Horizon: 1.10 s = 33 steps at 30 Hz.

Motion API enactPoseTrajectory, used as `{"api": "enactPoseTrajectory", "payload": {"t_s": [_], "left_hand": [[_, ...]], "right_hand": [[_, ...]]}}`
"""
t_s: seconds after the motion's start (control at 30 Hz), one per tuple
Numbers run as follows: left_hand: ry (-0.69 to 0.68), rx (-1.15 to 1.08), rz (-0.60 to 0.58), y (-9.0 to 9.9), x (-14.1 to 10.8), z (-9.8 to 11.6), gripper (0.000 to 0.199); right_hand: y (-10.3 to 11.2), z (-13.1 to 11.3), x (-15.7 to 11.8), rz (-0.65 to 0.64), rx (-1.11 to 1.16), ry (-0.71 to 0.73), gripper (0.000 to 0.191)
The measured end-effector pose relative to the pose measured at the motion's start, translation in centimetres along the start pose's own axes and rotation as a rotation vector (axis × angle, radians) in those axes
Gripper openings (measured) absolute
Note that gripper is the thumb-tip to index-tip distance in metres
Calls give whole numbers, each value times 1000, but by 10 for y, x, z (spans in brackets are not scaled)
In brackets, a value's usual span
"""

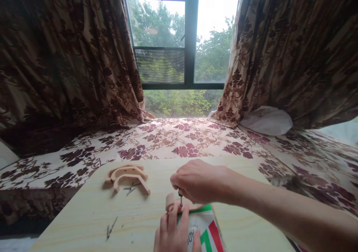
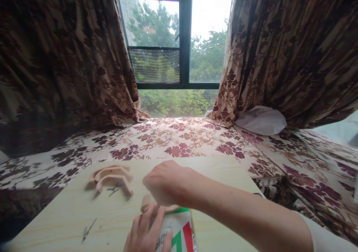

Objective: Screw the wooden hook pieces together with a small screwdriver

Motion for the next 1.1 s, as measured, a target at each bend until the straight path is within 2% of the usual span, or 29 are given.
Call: {"api": "enactPoseTrajectory", "payload": {"t_s": [0.27,0.4,0.57,0.77,0.9,1.1], "left_hand": [[23,-50,-6,-4,-4,0,43],[28,-45,-9,1,-2,-1,43],[-86,-17,-31,4,1,-1,46],[-38,-56,-48,3,1,-4,48],[-139,-37,-28,6,2,-1,49],[-33,32,16,-5,-2,-3,44]], "right_hand": [[-2,3,-2,0,16,-89,17],[5,-1,-2,18,47,-31,23],[2,-2,-1,26,32,20,17],[-4,4,-3,27,68,-60,12],[-2,4,-4,24,64,-112,12],[-2,1,-3,21,49,-140,11]]}}
Point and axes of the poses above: each hand's wrist, its own x-axis towards the middle knuckle, its own y-axis out of the back of the hand, z = x × y, the point moved 6 cm from there along x, towards the middle knuckle, and after that the axes turned 1 degree about -z, right-handed, at the moved point
